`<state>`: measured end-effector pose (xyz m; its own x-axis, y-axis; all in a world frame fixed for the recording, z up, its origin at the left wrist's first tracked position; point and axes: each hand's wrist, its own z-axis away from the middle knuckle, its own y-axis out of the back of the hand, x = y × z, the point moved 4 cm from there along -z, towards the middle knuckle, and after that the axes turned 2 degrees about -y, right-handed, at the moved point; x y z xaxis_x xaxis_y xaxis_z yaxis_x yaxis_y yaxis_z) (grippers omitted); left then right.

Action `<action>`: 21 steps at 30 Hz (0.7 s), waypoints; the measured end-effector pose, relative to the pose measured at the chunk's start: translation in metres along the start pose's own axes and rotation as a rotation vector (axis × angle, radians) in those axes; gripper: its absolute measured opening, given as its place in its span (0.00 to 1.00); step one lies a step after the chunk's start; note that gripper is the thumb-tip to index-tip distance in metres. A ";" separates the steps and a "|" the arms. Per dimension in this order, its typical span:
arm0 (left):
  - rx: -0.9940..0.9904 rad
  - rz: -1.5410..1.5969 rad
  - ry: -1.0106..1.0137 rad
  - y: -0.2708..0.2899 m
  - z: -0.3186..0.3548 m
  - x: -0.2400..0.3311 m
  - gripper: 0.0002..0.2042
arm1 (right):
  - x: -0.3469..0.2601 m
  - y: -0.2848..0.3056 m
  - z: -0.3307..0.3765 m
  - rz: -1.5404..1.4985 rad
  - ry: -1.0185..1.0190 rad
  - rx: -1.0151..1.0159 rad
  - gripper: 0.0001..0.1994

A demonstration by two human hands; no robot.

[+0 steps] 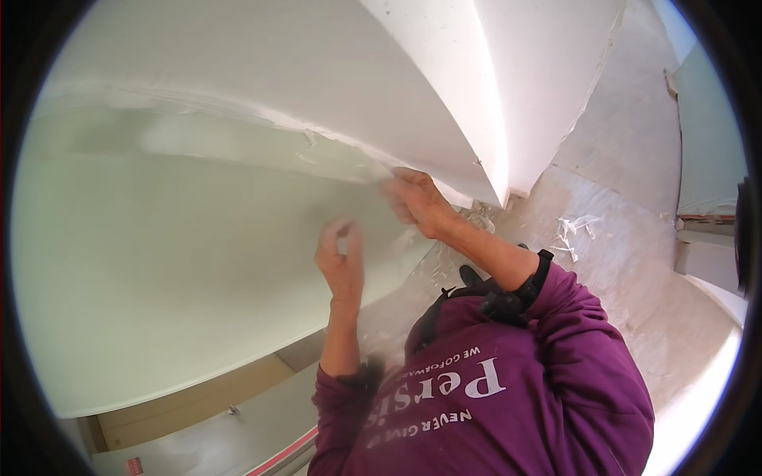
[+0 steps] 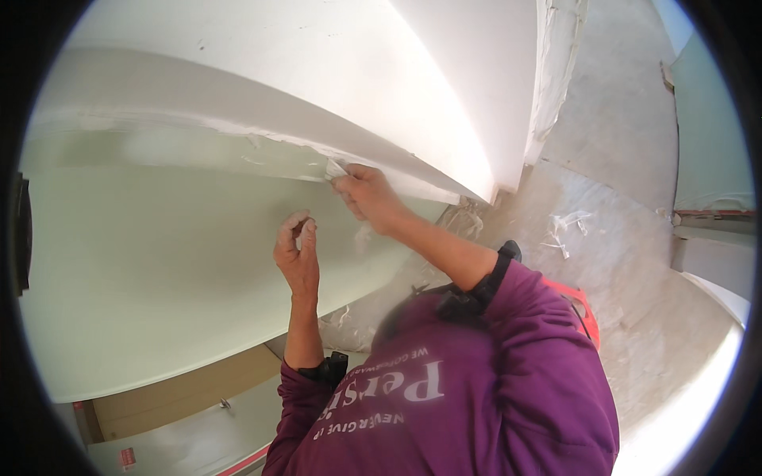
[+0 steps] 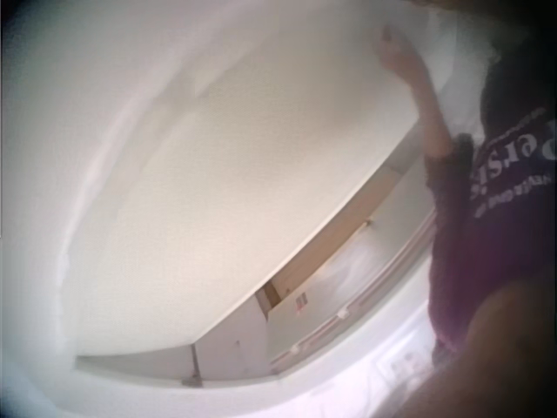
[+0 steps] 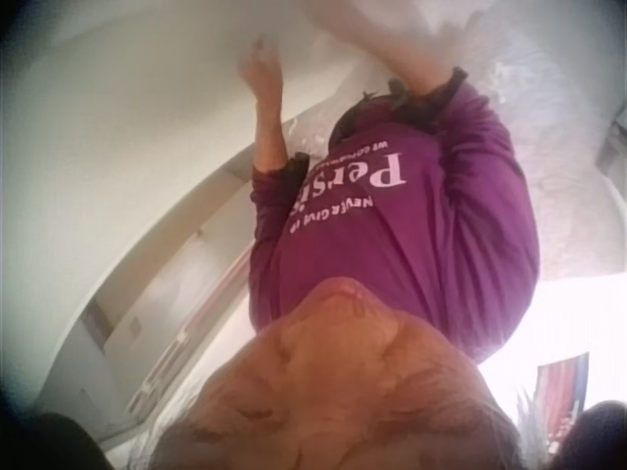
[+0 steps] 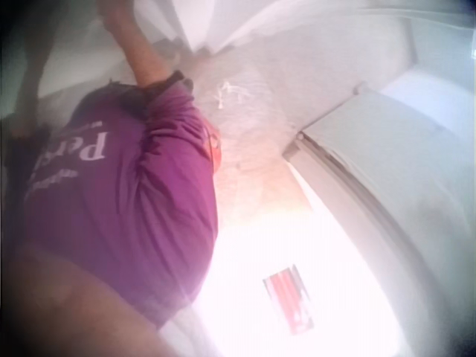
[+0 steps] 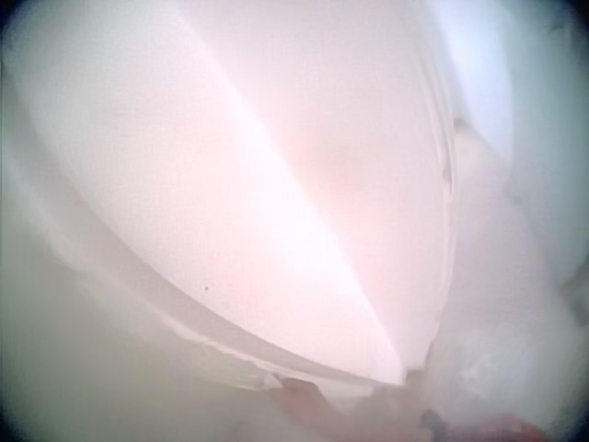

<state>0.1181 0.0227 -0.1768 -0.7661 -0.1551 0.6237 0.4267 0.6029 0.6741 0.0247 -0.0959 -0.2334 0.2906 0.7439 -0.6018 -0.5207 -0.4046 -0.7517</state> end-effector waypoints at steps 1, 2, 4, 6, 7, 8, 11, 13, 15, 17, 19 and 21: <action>0.026 -0.053 -0.105 0.001 -0.006 0.010 0.08 | 0.000 0.002 -0.001 -0.008 -0.004 0.000 0.05; 0.020 -0.059 -0.103 0.001 -0.011 0.013 0.08 | 0.000 0.004 -0.002 0.009 0.015 -0.017 0.05; -0.066 -0.138 -0.122 -0.004 -0.015 0.016 0.07 | -0.003 0.006 0.001 0.022 0.028 -0.032 0.05; -0.105 -0.048 -0.001 -0.013 -0.010 -0.001 0.08 | -0.011 0.007 0.007 0.105 0.044 -0.021 0.07; -0.137 0.045 0.117 -0.018 -0.007 -0.010 0.08 | -0.011 0.008 0.008 0.100 0.042 -0.023 0.07; -0.138 0.042 0.119 -0.021 -0.005 -0.012 0.08 | -0.011 0.010 0.009 0.185 0.050 0.006 0.08; -0.241 0.408 0.417 -0.043 0.002 -0.017 0.13 | -0.006 0.016 0.011 0.249 0.045 0.040 0.08; -0.285 0.674 0.520 -0.059 0.005 -0.015 0.17 | -0.003 0.017 0.014 0.229 0.029 0.040 0.08; -0.317 0.789 0.529 -0.070 0.003 -0.010 0.18 | -0.004 0.016 0.018 0.159 0.038 0.036 0.09; -0.346 0.903 0.535 -0.079 0.000 -0.008 0.19 | 0.001 0.018 0.017 0.174 0.069 0.030 0.07; -0.377 0.641 0.387 -0.085 -0.007 -0.008 0.19 | 0.006 0.023 0.015 0.191 0.105 0.033 0.07; -0.325 0.765 0.445 -0.091 -0.014 0.002 0.19 | 0.008 0.028 0.015 0.225 0.165 0.019 0.07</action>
<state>0.0843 -0.0440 -0.2314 0.0032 -0.1325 0.9912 0.9027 0.4267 0.0542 0.0000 -0.0930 -0.2555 0.2922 0.5392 -0.7899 -0.6016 -0.5384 -0.5900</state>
